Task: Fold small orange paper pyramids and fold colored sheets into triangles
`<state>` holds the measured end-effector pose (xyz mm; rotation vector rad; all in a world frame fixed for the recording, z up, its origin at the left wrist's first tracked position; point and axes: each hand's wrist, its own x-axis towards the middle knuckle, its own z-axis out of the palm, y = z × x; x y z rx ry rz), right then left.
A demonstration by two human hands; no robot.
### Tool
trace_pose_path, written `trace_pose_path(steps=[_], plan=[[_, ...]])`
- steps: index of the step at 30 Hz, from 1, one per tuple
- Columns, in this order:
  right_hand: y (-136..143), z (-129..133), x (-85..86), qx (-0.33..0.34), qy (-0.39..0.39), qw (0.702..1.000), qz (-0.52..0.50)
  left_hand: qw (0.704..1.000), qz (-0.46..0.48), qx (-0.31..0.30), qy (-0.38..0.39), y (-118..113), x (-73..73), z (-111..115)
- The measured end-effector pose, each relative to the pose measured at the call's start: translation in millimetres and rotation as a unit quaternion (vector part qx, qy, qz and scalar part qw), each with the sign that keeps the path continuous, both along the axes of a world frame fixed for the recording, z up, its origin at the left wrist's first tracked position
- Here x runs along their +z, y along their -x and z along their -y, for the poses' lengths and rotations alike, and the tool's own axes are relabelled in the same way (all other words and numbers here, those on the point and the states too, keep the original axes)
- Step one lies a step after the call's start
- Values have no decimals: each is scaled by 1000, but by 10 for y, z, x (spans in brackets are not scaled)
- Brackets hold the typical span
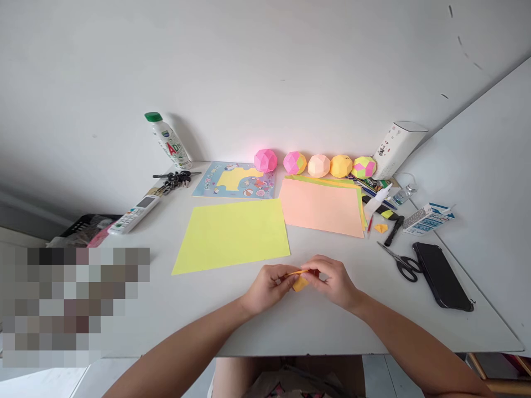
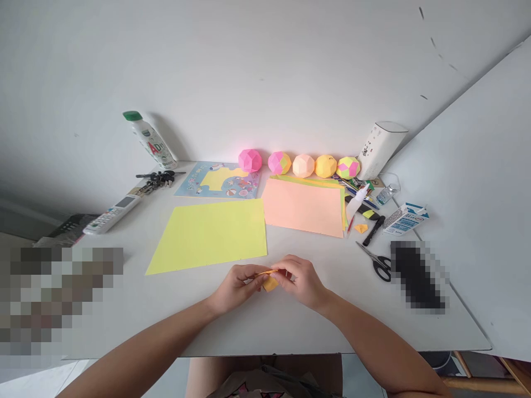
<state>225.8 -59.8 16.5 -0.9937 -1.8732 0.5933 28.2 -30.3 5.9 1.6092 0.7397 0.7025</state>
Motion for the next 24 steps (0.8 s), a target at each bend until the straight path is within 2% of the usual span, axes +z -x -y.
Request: trace_pose_path(steps=[3, 8, 12, 16, 20, 24], plan=[[1, -1, 28, -5, 23, 1000, -2, 1000, -7, -11, 18, 4, -11, 2], [2, 5, 78, -4, 123, 992, 14, 998, -13, -20, 53, -8, 3, 11], [7, 15, 95, 16, 150, 988, 30, 998, -9, -5, 64, -24, 29, 8], [20, 27, 106, 19, 187, 982, 4, 996, 6, 10, 83, -6, 87, -31], [22, 26, 112, 22, 234, 971, -36, 989, 17, -13, 144, 6, 144, -45], [15, 30, 93, 30, 234, 971, -42, 974, 38, -39, 218, -20, 139, -11]])
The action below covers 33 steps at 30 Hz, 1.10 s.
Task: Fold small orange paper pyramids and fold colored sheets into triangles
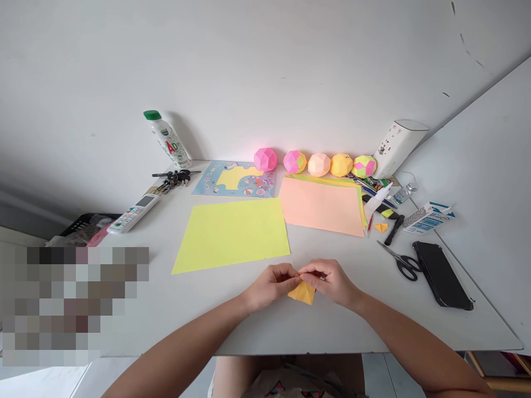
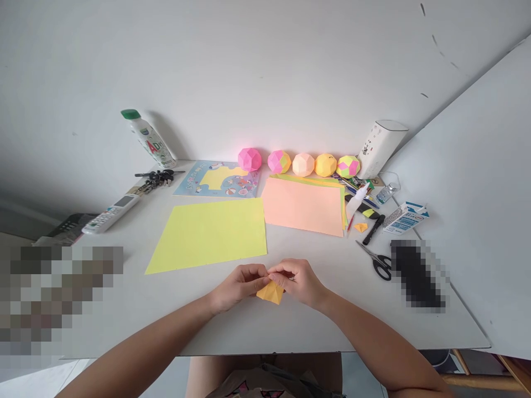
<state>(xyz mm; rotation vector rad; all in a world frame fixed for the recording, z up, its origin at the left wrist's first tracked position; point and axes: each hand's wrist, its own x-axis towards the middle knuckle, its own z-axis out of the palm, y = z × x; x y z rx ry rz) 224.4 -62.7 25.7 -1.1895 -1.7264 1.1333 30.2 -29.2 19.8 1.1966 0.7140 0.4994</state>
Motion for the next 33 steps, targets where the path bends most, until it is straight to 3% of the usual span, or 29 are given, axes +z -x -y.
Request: trace_pose_path(steps=[8, 12, 21, 33], plan=[[-20, 20, -52, -48, -31, 998, -36, 994, 39, 80, 70, -5, -50, -53], [-26, 10, -86, -67, -36, 997, -31, 992, 61, 73, 79, -7, -25, -68], [4, 15, -57, -52, -111, 992, -10, 995, 83, 42, 42, -18, -21, -29], [39, 42, -66, -14, -209, 976, 57, 990, 111, 81, 9, -40, -96, 18]])
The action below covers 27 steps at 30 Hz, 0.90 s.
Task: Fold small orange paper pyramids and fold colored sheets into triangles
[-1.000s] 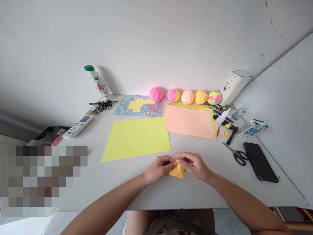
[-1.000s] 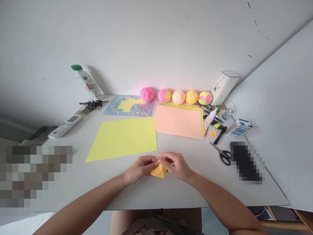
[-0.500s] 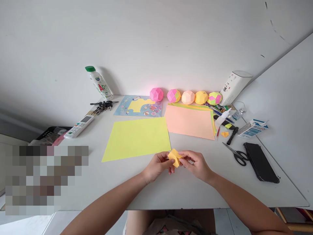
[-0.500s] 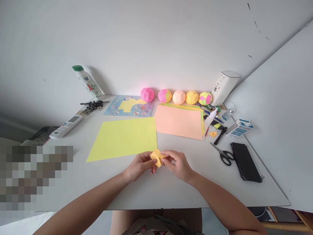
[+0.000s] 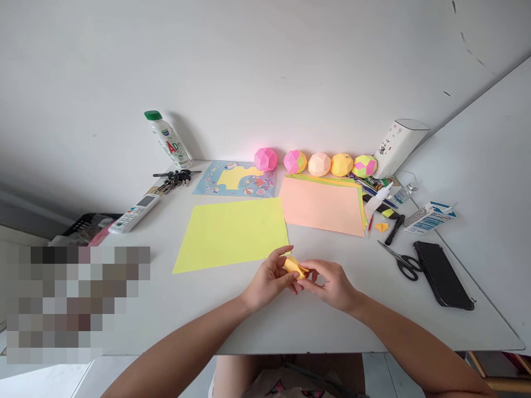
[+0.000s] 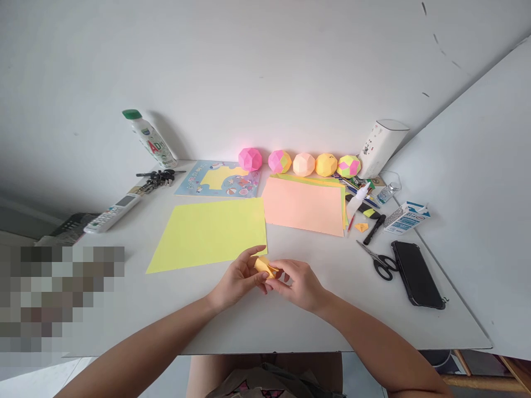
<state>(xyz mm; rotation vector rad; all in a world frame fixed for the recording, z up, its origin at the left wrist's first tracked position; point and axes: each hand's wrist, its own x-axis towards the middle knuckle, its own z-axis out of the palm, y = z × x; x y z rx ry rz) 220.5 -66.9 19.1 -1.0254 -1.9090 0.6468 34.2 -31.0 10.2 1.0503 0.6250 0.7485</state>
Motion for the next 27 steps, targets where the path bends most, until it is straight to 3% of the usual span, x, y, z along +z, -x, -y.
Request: trace_pose_path(steps=[7, 13, 18, 21, 24, 27], plan=[[9, 0, -20, -24, -18, 1000, 1, 1000, 0, -17, -18, -3, -17, 26], [20, -22, 7, 9, -17, 1000, -10, 1000, 5, -4, -28, -9, 2, 42], [-29, -37, -10, -38, -171, 983, 57, 1000, 27, 7, -13, 10, 12, 27], [-68, -40, 4, -59, -276, 953, 110, 998, 40, -36, 27, 32, 14, -1], [-76, -41, 38, -46, -319, 935, 147, 993, 56, -84, 55, 46, 13, -15], [-56, -38, 55, -31, -318, 933, 166, 992, 70, -91, 57, 53, 11, -11]])
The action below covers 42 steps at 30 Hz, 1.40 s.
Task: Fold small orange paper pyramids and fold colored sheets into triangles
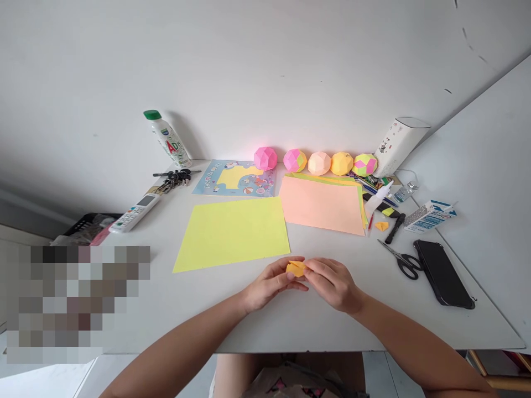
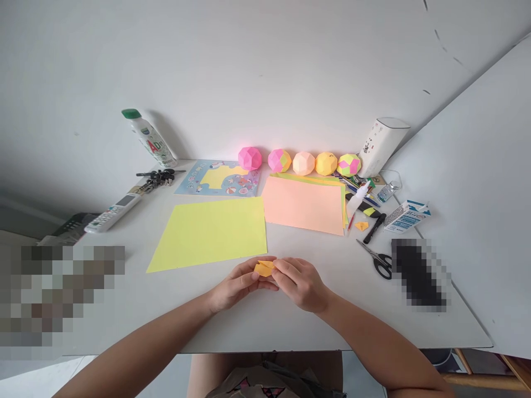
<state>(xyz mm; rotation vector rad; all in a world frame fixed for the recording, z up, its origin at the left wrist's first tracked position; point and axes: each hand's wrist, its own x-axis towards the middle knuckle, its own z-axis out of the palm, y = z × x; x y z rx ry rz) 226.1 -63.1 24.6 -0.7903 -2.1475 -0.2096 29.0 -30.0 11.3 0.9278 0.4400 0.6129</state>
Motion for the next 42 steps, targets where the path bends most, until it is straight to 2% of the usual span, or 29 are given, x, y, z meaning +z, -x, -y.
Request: trace_pose_path(steps=[11, 16, 23, 29, 36, 42], plan=[[36, -13, 39, 35, 45, 998, 2, 998, -51, 32, -15, 4, 8, -28], [16, -17, 60, 71, 104, 992, -22, 997, -57, 31, -34, 10, 38, -46], [-30, -17, 82, 131, 202, 965, -101, 996, -55, -7, -73, 48, 49, -65], [-71, -32, 97, 163, 260, 944, -120, 994, -43, -39, -88, 82, 26, -71], [-126, -35, 94, 194, 283, 933, -105, 991, -25, -101, -81, 93, 24, -89], [-92, -22, 143, 206, 307, 921, -122, 989, -25, -114, -86, 98, 12, -81]])
